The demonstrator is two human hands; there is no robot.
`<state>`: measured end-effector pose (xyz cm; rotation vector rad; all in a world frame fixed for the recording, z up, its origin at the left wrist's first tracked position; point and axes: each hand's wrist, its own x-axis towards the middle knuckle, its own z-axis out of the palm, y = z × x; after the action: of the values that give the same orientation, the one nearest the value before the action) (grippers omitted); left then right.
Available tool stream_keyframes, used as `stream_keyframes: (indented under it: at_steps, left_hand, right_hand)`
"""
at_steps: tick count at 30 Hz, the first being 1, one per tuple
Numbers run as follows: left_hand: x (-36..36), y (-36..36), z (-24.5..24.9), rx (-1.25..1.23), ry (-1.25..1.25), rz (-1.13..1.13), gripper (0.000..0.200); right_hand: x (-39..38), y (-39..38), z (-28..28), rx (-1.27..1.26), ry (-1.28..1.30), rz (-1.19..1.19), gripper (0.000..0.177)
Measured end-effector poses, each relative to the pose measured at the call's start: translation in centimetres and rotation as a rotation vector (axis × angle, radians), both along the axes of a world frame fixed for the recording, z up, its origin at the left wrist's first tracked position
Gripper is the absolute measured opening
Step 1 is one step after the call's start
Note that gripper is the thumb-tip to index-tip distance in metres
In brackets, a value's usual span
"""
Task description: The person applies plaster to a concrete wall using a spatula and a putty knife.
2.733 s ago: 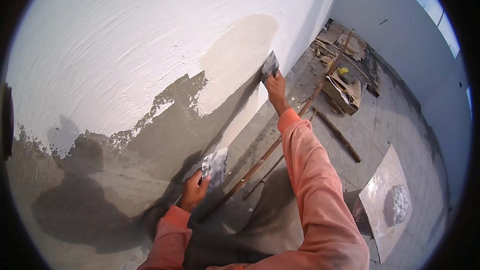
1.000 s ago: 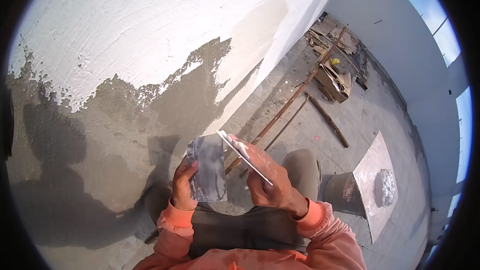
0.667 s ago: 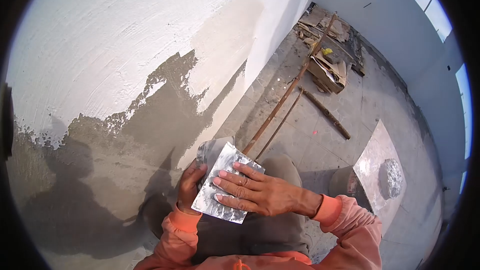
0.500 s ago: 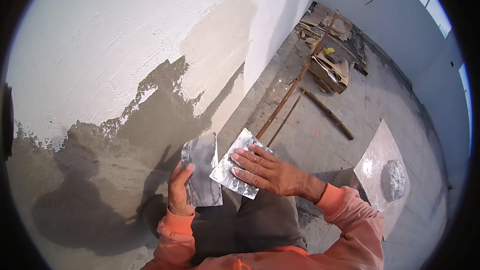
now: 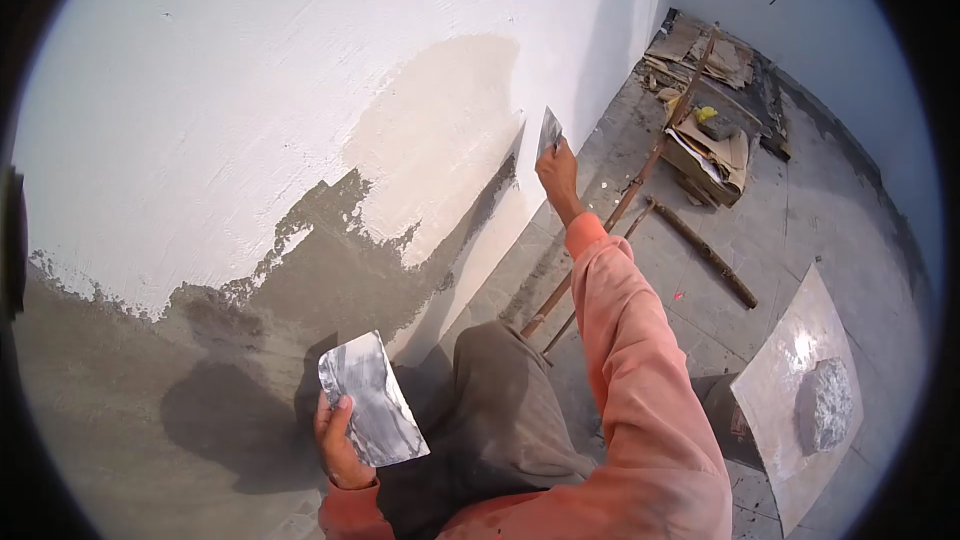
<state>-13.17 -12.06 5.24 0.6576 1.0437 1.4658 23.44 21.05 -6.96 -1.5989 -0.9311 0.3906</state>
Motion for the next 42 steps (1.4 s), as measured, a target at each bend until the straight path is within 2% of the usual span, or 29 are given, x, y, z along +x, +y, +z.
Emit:
stream_keyframes:
  at_steps: [3,6,7,10,13,16,18,19,24,25,26,31,33,34,35,37,39,42]
  left_hand:
    - [-0.7,-1.6,-0.9,-0.032,0.088,0.057,0.048]
    - [-1.2,-3.3,-1.2,-0.072,0.085,0.100,0.048]
    - [-1.1,-3.6,-1.1,-0.089,0.071,0.112,0.048]
    - [-0.9,-4.3,-0.7,-0.117,0.043,0.154,0.047]
    - [-0.9,-4.7,-1.2,-0.103,0.068,0.187,0.046]
    - [-0.5,-4.7,-1.1,-0.075,0.088,0.188,0.046]
    - [-0.8,-4.8,-1.6,-0.042,0.074,0.164,0.046]
    - [-0.8,-4.8,-1.7,-0.035,0.072,0.164,0.046]
    - [-0.3,-5.8,-2.1,-0.045,0.083,0.212,0.047]
    - [-0.3,-6.0,-2.0,-0.069,0.104,0.218,0.047]
    - [-0.3,-6.3,-1.7,-0.093,0.124,0.220,0.047]
    - [-0.3,-6.5,-2.2,-0.118,0.112,0.243,0.046]
    - [-0.2,-6.5,-2.2,-0.102,0.076,0.248,0.046]
    - [-0.3,-6.6,-2.3,-0.086,0.072,0.243,0.046]
    - [-0.5,-6.7,-2.6,-0.073,0.066,0.237,0.047]
    - [-0.7,-6.9,-3.0,-0.054,0.050,0.218,0.046]
    - [-0.9,-7.1,-3.3,-0.040,0.030,0.203,0.046]
    - [-0.9,-7.6,-3.5,-0.040,0.037,0.184,0.046]
  right_hand:
    - [-0.2,2.9,0.2,-0.064,-0.002,0.016,0.037]
    - [-2.5,3.3,0.7,-0.011,-0.094,0.050,0.041]
    - [-3.3,2.9,1.2,-0.029,-0.044,0.067,0.042]
    - [-5.6,1.5,0.7,0.124,-0.141,0.085,0.042]
    - [-9.2,-1.9,1.5,0.273,-0.250,0.151,0.043]
    - [-13.5,-6.4,3.3,0.212,-0.164,0.254,0.053]
    - [-16.2,-7.8,1.9,0.350,-0.323,0.225,0.058]
    - [-17.6,-9.1,1.7,0.314,-0.270,0.276,0.061]
    - [-24.2,-15.1,1.5,0.447,-0.297,0.360,0.073]
    - [-25.0,-16.4,1.6,0.450,-0.233,0.424,0.074]
    - [-25.3,-17.5,1.8,0.438,-0.287,0.458,0.071]
    - [-21.2,-20.6,5.8,0.397,-0.046,0.570,0.038]
    - [-16.9,-18.2,7.7,0.330,0.021,0.436,0.029]
    - [-14.6,-15.4,7.6,0.385,0.096,0.335,0.011]
    - [-11.8,-12.9,9.0,0.329,-0.080,0.180,0.011]
    - [-6.6,-6.1,8.5,0.309,-0.235,-0.004,0.015]
    - [-3.5,-1.8,8.6,0.278,-0.246,-0.067,0.027]
    - [-2.0,1.8,7.8,0.284,-0.312,-0.012,0.035]
